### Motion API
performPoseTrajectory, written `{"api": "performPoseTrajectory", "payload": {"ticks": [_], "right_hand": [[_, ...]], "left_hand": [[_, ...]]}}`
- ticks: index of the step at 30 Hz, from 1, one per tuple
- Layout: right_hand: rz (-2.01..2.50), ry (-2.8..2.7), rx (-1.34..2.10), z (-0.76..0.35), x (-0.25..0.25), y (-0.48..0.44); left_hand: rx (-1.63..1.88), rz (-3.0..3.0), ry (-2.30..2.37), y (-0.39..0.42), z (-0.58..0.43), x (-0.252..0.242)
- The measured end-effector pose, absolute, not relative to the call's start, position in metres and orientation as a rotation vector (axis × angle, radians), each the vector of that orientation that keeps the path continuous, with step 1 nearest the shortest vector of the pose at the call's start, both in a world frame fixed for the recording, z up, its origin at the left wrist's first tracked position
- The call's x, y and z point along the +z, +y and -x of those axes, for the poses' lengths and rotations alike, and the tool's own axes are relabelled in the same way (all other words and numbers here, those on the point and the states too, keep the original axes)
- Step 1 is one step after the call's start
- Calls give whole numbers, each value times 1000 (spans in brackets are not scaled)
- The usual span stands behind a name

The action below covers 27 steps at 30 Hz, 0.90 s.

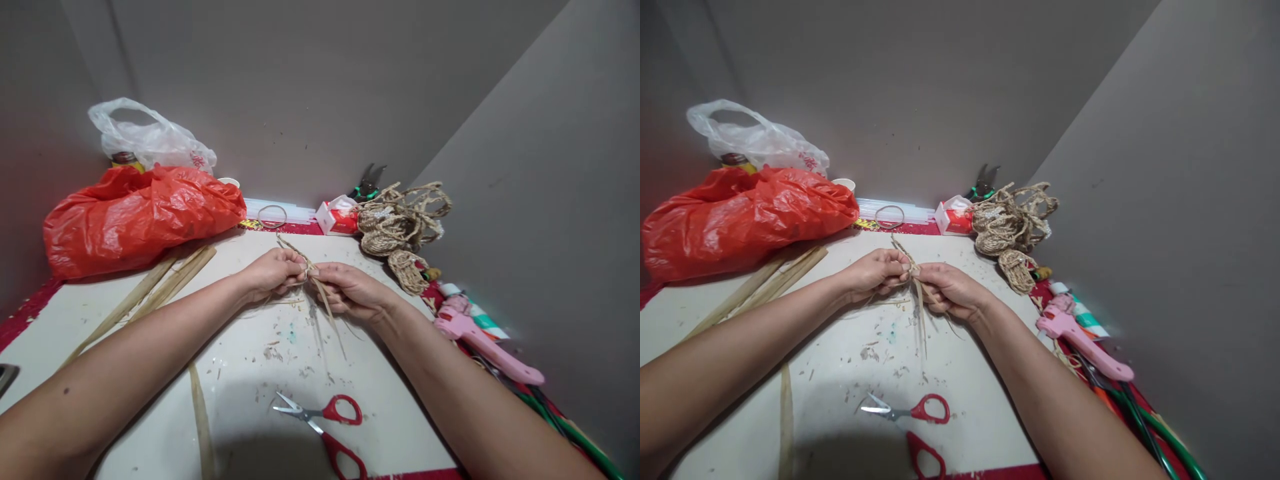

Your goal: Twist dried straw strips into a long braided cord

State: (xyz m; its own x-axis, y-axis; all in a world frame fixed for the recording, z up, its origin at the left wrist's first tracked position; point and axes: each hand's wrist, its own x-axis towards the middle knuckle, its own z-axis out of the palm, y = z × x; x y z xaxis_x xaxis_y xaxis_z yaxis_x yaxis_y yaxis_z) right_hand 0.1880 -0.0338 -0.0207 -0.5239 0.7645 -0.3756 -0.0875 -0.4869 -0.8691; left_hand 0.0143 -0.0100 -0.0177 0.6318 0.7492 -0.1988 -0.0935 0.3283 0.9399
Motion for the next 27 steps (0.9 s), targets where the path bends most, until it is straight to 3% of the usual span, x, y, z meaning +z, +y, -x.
{"api": "performPoseTrajectory", "payload": {"ticks": [7,27], "right_hand": [[1134,-1245,1854,-181,-19,-37],[1202,-1392,1730,-184,-17,-36]], "left_hand": [[588,-1035,683,-5,-11,-17],[575,-1036,805,-1,-7,-23]]}}
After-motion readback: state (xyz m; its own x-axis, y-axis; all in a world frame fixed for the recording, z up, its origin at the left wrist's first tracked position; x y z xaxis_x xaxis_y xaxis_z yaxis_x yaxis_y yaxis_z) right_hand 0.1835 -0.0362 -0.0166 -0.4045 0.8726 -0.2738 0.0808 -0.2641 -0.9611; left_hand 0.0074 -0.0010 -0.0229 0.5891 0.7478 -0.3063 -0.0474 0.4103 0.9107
